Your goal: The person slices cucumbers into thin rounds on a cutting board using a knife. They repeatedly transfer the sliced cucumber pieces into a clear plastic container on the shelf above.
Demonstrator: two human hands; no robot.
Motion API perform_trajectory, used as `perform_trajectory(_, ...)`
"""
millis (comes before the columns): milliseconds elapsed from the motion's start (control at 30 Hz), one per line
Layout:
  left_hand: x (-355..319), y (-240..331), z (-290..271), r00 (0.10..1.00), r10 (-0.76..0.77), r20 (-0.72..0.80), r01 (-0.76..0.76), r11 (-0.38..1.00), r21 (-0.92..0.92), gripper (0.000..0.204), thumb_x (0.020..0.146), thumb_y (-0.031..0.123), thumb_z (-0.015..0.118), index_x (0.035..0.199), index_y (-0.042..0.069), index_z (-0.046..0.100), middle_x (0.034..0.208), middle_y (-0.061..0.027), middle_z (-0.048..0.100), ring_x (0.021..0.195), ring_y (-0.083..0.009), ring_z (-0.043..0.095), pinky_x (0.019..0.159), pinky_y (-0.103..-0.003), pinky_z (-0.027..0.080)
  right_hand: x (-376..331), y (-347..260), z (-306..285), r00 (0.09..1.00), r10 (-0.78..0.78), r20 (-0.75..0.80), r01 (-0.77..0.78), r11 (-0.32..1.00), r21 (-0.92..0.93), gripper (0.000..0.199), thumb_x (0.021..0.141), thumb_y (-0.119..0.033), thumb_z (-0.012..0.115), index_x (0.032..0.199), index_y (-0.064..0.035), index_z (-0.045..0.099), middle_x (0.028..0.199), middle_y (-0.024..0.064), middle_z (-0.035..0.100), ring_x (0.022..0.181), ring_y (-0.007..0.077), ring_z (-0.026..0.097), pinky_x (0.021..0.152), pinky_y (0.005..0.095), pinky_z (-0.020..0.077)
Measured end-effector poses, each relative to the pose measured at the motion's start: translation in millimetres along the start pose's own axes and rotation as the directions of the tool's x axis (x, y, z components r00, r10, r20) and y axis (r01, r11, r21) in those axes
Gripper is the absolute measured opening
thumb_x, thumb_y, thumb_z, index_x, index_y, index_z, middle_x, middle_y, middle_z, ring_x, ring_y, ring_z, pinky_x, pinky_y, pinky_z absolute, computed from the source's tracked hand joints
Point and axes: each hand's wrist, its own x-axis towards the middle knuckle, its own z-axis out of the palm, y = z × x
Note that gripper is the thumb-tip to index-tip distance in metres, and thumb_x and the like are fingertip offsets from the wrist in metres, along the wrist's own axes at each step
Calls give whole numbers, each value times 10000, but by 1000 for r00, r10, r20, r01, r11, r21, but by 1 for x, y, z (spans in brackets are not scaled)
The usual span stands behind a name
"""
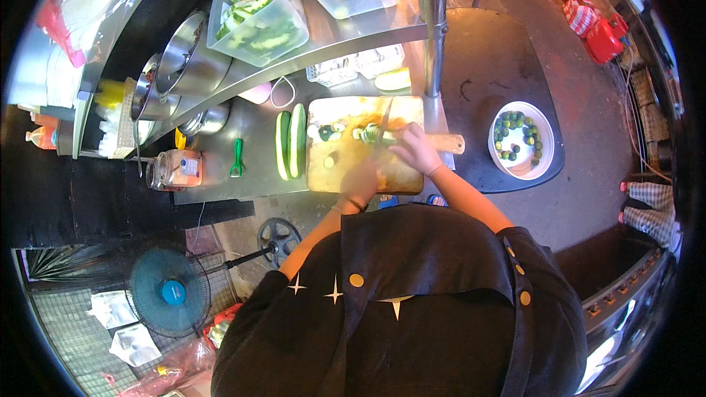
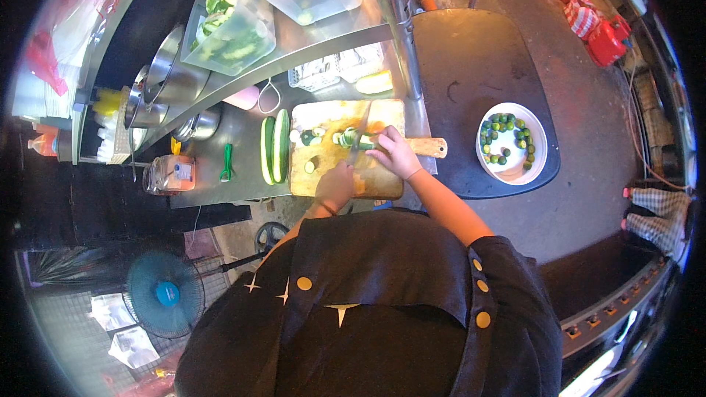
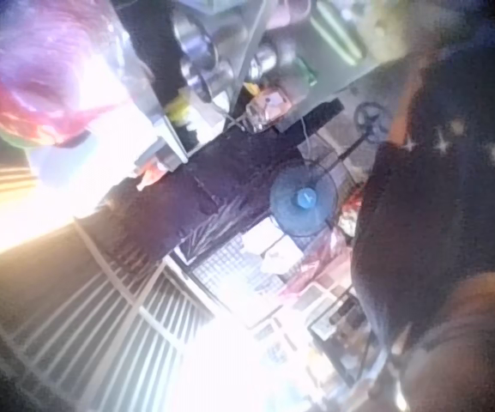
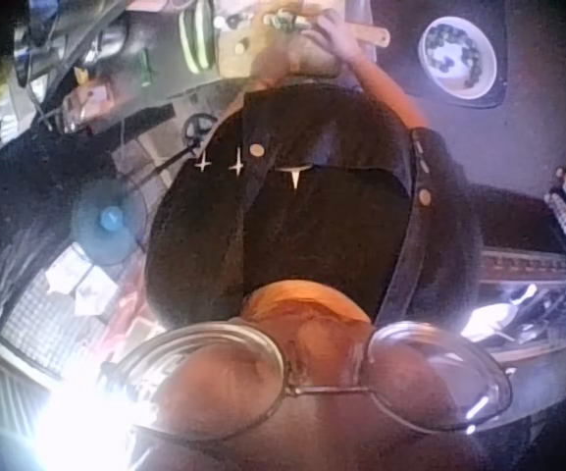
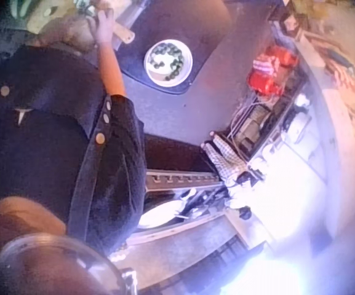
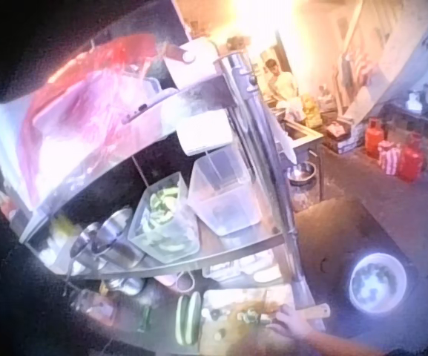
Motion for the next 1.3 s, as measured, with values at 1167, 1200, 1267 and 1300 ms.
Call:
perform_trajectory(1167, -12, 7, 9, 984, -177, 35, 177, 984, -8, 274, 939, 298, 397, 976, 36, 470, 767, -261, 611, 748, -441, 602, 667, -537, 457, -2, -2, -3, 1000, -12, -19, 13, 999, 36, 222, 779, -149, 685, 958, -49, 599, 899, 134, 523, 824, 285, 536, 739, 359, 468)
perform_trajectory(1200, -11, 6, 10, 987, -158, 25, 159, 987, -34, 272, 937, 294, 400, 975, 35, 475, 766, -260, 610, 744, -440, 603, 664, -535, 458, -2, -1, -2, 1000, -11, -27, 12, 999, 39, 225, 779, -150, 685, 960, -49, 598, 892, 132, 520, 820, 285, 535, 737, 358, 467)
perform_trajectory(1267, -5, 2, 18, 997, -72, -4, 72, 997, -39, 269, 933, 286, 406, 972, 31, 483, 763, -259, 610, 736, -441, 602, 661, -536, 458, -1, -1, -1, 999, -9, -44, 11, 999, 44, 230, 780, -154, 685, 965, -51, 595, 878, 126, 513, 813, 284, 534, 733, 357, 465)
perform_trajectory(1300, 2, -4, 28, 1000, -1, -21, 1, 1000, -20, 267, 932, 280, 408, 970, 27, 484, 762, -259, 609, 731, -443, 600, 660, -537, 457, -2, -2, -1, 1000, 2, -31, 0, 999, 44, 228, 781, -156, 684, 963, -52, 594, 874, 127, 511, 810, 283, 534, 730, 355, 464)
